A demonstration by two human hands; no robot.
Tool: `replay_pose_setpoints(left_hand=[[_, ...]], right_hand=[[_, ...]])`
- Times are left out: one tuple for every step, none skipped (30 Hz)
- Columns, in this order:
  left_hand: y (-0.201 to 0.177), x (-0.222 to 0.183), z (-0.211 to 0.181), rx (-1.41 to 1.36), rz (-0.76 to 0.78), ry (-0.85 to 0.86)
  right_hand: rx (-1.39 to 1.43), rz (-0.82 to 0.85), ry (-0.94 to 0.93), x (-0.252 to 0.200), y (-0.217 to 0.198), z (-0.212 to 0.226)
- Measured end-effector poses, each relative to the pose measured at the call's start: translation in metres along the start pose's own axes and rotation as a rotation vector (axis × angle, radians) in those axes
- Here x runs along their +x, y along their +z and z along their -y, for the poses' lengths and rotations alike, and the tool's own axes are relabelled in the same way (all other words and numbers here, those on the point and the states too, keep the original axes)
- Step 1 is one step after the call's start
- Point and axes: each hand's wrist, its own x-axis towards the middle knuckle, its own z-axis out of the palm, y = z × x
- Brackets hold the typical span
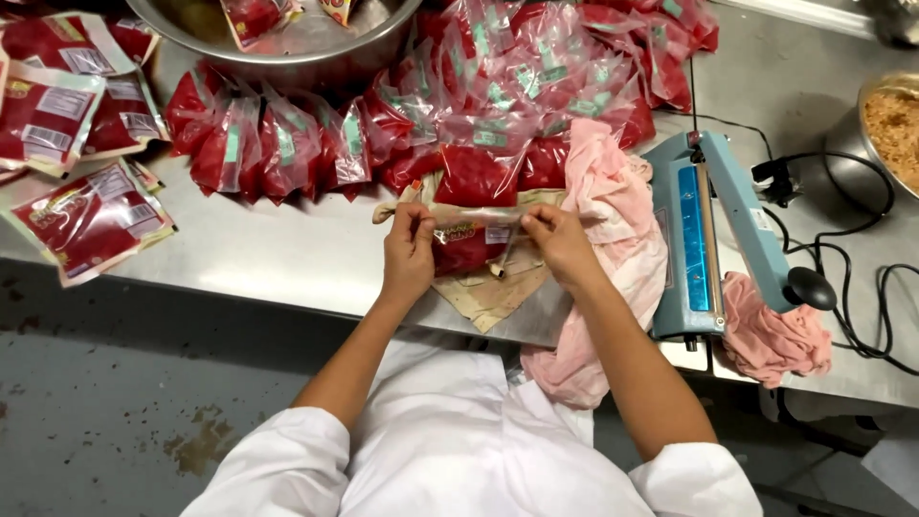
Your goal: The person seals individual food packets using a heat-sealing machine, wipes them with a cloth, and organizes them on a stainless steel work surface.
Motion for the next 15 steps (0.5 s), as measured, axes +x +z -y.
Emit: replay_pose_setpoints(left_hand=[[0.002, 0.000, -0.005, 0.001, 0.002, -0.007], [0.004, 0.001, -0.011, 0.041, -0.002, -0.017], [0.006, 0.002, -0.017, 0.081, -0.006, -0.027], [0.008, 0.006, -0.022, 0.080, -0.010, -0.023], [0.010, 0.009, -0.028, 0.084, -0.015, -0.034], [0.012, 0.009, -0.034, 0.089, -0.021, -0.052], [0.012, 0.010, -0.034, 0.091, -0.027, -0.055], [0.014, 0.010, -0.033, 0.098, -0.006, -0.085], [0.016, 0.010, -0.033, 0.105, 0.016, -0.115], [0.016, 0.007, -0.032, 0.103, 0.018, -0.114], [0.017, 0.004, -0.031, 0.131, 0.035, -0.117], [0.018, 0.001, -0.030, 0.161, 0.052, -0.122], [0.017, 0.000, -0.030, 0.160, 0.053, -0.123], [0.017, -0.003, -0.031, 0.173, 0.069, -0.125], [0.017, -0.005, -0.032, 0.186, 0.085, -0.127]], right_hand=[[0.000, 0.000, 0.007, -0.010, 0.009, 0.016], [0.009, -0.061, -0.045, -0.019, 0.018, 0.033], [0.019, -0.121, -0.098, -0.028, 0.027, 0.051], [0.018, -0.118, -0.103, -0.022, 0.019, 0.045], [-0.006, -0.145, -0.156, -0.016, 0.010, 0.040], [-0.030, -0.168, -0.203, -0.012, 0.002, 0.032], [-0.032, -0.162, -0.202, -0.017, 0.001, 0.033], [-0.037, -0.174, -0.205, -0.023, -0.001, 0.032], [-0.041, -0.186, -0.209, -0.029, -0.004, 0.032], [-0.043, -0.189, -0.209, -0.035, -0.006, 0.023], [-0.045, -0.191, -0.165, -0.041, -0.007, 0.015], [-0.046, -0.192, -0.119, -0.047, -0.008, 0.006], [-0.046, -0.192, -0.118, -0.046, -0.011, 0.004], [-0.041, -0.176, -0.074, -0.048, -0.013, 0.001], [-0.035, -0.160, -0.030, -0.049, -0.015, -0.001]])
